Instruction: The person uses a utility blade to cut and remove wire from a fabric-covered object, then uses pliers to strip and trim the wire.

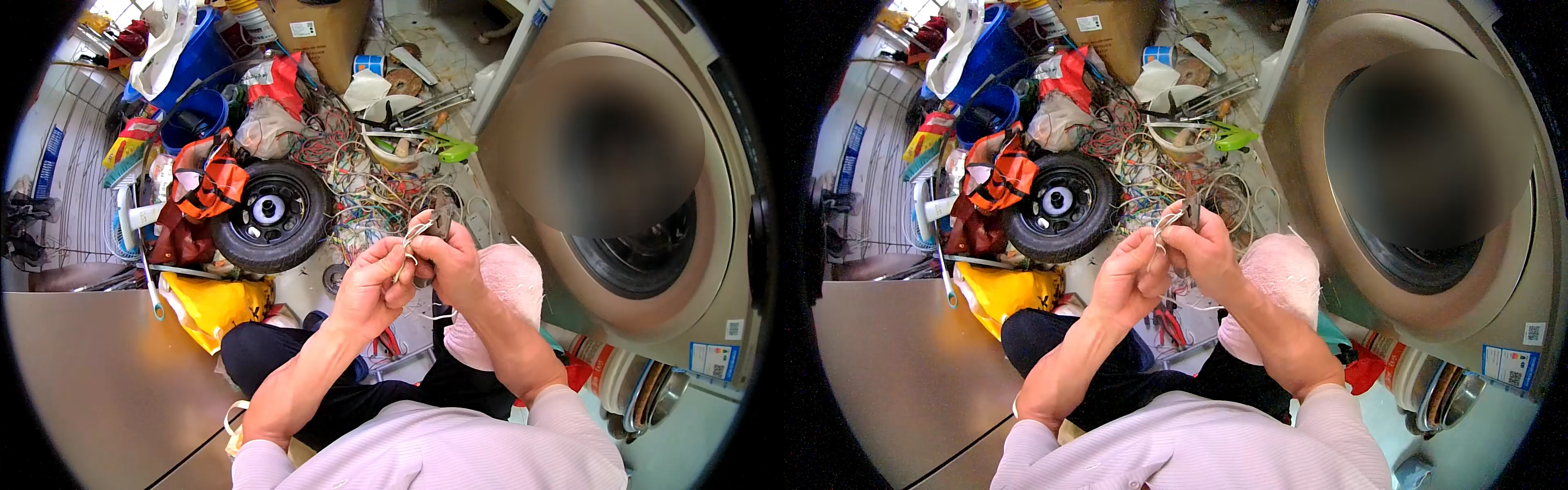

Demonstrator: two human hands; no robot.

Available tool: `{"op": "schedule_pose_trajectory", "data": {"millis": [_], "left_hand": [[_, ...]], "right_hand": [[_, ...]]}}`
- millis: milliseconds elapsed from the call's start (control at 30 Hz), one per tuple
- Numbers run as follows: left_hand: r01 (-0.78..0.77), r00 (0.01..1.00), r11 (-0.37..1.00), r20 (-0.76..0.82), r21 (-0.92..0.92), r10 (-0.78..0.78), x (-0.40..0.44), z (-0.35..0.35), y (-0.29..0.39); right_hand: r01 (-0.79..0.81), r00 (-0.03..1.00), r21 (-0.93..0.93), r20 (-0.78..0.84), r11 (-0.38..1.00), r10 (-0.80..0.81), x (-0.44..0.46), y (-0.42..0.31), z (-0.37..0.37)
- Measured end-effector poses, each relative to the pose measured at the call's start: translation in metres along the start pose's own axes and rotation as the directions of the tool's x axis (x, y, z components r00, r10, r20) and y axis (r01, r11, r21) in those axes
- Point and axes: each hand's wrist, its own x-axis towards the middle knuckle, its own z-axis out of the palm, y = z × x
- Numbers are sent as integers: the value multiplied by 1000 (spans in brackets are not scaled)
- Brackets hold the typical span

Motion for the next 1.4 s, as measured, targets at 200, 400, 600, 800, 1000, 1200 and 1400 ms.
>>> {"op": "schedule_pose_trajectory", "data": {"millis": [200,400,600,800,1000,1200,1400], "left_hand": [[6,993,964,-117,266,26,-1,10,8],[-278,700,-309,412,909,583,-4,16,8],[-303,639,-421,510,855,576,-8,12,4],[-262,644,-473,517,841,564,-9,10,-3],[-275,616,-432,502,859,607,-4,1,-6],[-322,522,-574,647,753,556,5,1,-8],[-281,576,-586,622,760,530,6,23,-20]], "right_hand": [[12,1000,-42,1,999,-12,0,-8,-6],[-23,1000,-148,0,989,23,-2,-8,-10],[-37,998,-181,-46,983,30,-2,-2,-7],[-36,997,-165,-80,986,23,0,4,-7],[15,993,-75,-113,997,-23,-1,-3,-2],[16,991,21,-132,1000,-13,-2,-5,-5],[79,973,-228,-194,970,-125,-30,-30,-10]]}}
